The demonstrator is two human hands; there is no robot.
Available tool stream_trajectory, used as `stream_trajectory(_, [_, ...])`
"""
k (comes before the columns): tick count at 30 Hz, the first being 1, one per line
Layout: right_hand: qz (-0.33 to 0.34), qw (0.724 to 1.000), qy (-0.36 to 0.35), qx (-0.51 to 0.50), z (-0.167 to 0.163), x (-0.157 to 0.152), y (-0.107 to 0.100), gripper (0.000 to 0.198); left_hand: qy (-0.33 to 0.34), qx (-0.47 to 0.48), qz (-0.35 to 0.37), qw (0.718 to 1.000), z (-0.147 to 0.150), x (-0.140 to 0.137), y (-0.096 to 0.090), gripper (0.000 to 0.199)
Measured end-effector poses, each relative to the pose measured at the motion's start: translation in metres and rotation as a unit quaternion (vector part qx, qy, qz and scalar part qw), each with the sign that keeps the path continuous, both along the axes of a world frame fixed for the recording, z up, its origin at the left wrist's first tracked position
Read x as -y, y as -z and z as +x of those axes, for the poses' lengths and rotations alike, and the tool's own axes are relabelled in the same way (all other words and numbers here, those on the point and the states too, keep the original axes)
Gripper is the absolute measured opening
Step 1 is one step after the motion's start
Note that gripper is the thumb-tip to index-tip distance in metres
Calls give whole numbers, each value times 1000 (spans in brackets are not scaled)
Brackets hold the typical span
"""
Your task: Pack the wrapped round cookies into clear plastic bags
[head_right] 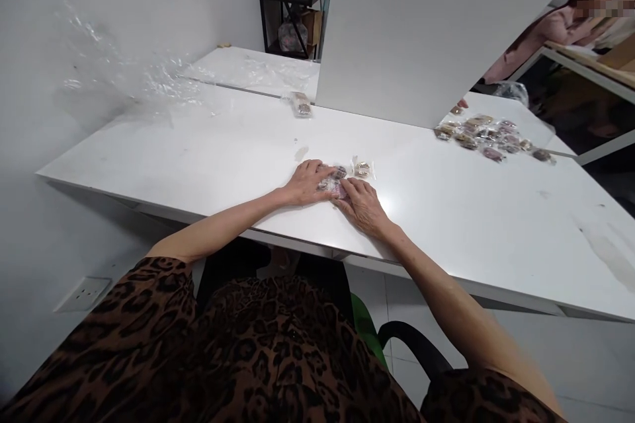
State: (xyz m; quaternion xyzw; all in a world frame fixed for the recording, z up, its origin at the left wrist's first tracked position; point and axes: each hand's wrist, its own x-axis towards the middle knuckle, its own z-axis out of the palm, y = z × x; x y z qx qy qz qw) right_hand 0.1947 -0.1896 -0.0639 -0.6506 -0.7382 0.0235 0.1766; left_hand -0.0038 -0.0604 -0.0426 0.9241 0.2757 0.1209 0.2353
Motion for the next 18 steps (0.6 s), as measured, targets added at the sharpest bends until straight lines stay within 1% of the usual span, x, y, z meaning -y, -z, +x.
stream_trajectory(4, [41, 998, -29, 48, 4, -7, -1, 63, -8, -11, 77, 997, 1, 5, 2, 66])
stream_trajectory(7, [72, 992, -65, 84, 6, -10, -3, 60, -8, -20, 131, 991, 5, 5, 3, 48])
stream_trajectory(10, [86, 986, -91, 112, 7, -11, -7, 53, -9, -19, 156, 987, 9, 3, 0, 35])
stream_trajectory(12, [77, 985, -99, 119, 9, -12, -10, 50, -12, -25, 148, 989, 11, 0, -6, 32])
stream_trajectory(14, [54, 988, -97, 104, 12, -14, -14, 49, -18, -42, 127, 991, 12, -6, -16, 36])
stream_trajectory(18, [-20, 998, -54, 19, 14, -18, -21, 54, 3, -124, 55, 991, 17, -23, -36, 50])
